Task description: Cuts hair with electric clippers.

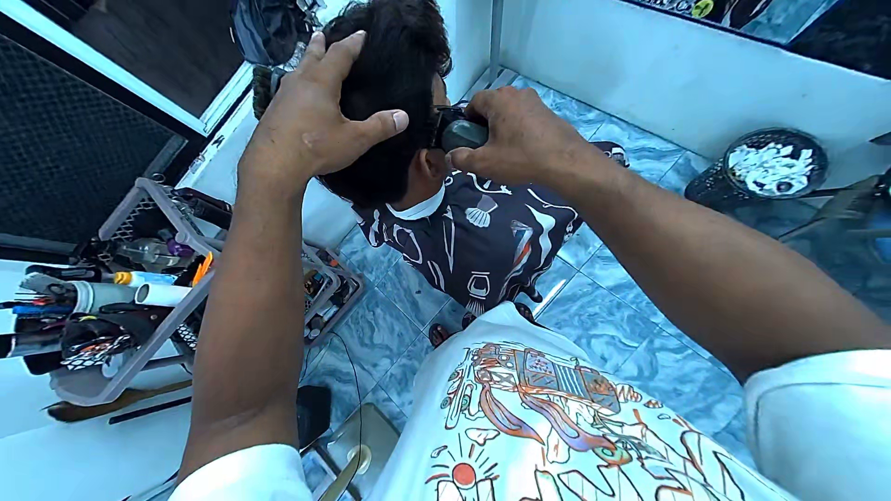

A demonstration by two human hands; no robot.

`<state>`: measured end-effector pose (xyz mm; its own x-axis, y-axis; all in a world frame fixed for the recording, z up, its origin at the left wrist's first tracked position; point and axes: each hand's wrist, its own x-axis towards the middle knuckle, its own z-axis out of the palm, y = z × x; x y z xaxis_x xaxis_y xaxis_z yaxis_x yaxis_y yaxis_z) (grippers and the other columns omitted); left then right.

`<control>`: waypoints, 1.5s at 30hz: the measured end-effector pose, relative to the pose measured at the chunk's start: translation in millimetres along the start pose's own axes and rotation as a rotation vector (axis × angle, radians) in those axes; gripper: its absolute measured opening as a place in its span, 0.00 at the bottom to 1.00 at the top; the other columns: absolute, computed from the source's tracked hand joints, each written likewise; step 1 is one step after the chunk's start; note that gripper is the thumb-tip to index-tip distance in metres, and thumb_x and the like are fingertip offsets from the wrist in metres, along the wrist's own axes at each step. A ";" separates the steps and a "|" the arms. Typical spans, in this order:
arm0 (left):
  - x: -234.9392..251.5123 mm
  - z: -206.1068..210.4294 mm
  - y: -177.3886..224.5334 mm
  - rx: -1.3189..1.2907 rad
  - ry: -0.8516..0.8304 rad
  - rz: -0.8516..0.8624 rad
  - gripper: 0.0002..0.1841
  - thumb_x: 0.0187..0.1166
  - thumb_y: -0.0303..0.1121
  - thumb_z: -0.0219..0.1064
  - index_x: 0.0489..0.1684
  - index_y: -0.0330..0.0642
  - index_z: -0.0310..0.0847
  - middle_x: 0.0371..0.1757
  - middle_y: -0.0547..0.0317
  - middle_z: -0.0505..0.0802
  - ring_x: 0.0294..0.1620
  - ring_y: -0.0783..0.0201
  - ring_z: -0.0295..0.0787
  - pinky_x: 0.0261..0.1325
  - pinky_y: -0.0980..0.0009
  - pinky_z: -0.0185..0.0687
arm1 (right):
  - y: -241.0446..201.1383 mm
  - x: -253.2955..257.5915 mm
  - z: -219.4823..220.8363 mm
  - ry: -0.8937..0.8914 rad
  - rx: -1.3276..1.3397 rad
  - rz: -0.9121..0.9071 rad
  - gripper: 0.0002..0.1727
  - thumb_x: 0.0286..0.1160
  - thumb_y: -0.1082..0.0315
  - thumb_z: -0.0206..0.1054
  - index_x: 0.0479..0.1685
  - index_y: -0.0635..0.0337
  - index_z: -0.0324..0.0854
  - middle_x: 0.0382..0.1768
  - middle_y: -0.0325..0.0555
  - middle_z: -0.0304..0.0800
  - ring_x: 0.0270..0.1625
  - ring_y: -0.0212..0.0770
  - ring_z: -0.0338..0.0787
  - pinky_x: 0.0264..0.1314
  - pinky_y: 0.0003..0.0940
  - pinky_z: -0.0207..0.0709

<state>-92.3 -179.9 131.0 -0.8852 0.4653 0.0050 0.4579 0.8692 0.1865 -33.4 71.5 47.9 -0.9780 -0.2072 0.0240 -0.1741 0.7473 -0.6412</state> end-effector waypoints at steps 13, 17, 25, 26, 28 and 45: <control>6.0 3.7 1.3 0.001 0.020 -0.009 0.51 0.64 0.77 0.64 0.91 0.62 0.62 0.92 0.49 0.67 0.89 0.53 0.66 0.86 0.44 0.66 | -2.3 -2.0 -0.7 0.061 -0.040 -0.125 0.27 0.63 0.43 0.74 0.54 0.53 0.85 0.43 0.44 0.91 0.46 0.44 0.91 0.49 0.51 0.84; 4.5 4.0 3.4 0.006 0.020 -0.028 0.51 0.63 0.77 0.64 0.91 0.64 0.62 0.93 0.48 0.65 0.92 0.52 0.61 0.88 0.44 0.61 | -10.8 -6.4 -4.3 0.056 -0.156 -0.004 0.25 0.65 0.46 0.73 0.51 0.57 0.82 0.43 0.51 0.88 0.49 0.54 0.90 0.45 0.60 0.82; 1.7 9.4 11.4 -0.010 0.070 -0.087 0.52 0.64 0.82 0.56 0.90 0.63 0.64 0.92 0.48 0.67 0.92 0.51 0.62 0.88 0.43 0.62 | -8.1 -5.5 -2.9 0.057 -0.139 -0.004 0.24 0.63 0.47 0.74 0.48 0.57 0.82 0.41 0.51 0.88 0.47 0.55 0.90 0.43 0.60 0.81; 1.8 11.8 11.2 -0.003 0.087 -0.085 0.51 0.65 0.82 0.57 0.89 0.63 0.64 0.91 0.48 0.68 0.91 0.51 0.64 0.87 0.43 0.63 | -8.5 -5.3 -3.0 0.058 -0.135 -0.009 0.24 0.63 0.47 0.74 0.48 0.57 0.82 0.41 0.51 0.88 0.47 0.55 0.90 0.43 0.60 0.81; 2.6 14.5 9.6 -0.005 0.109 -0.070 0.48 0.67 0.78 0.59 0.89 0.62 0.65 0.90 0.50 0.70 0.89 0.53 0.67 0.85 0.44 0.66 | -5.9 -4.3 -3.2 0.073 -0.046 -0.109 0.26 0.62 0.45 0.75 0.51 0.55 0.85 0.41 0.46 0.90 0.46 0.48 0.91 0.47 0.55 0.83; 1.8 14.6 11.7 0.010 0.098 -0.079 0.45 0.71 0.74 0.59 0.89 0.61 0.65 0.91 0.51 0.69 0.90 0.55 0.64 0.86 0.46 0.65 | -3.0 -0.5 -2.1 0.062 0.017 -0.151 0.25 0.60 0.44 0.76 0.48 0.53 0.85 0.39 0.43 0.90 0.43 0.43 0.90 0.45 0.51 0.82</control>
<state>-87.4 -166.5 118.8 -0.9222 0.3768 0.0864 0.3865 0.9044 0.1807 -32.6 70.7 51.4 -0.9462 -0.2765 0.1684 -0.3183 0.6998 -0.6396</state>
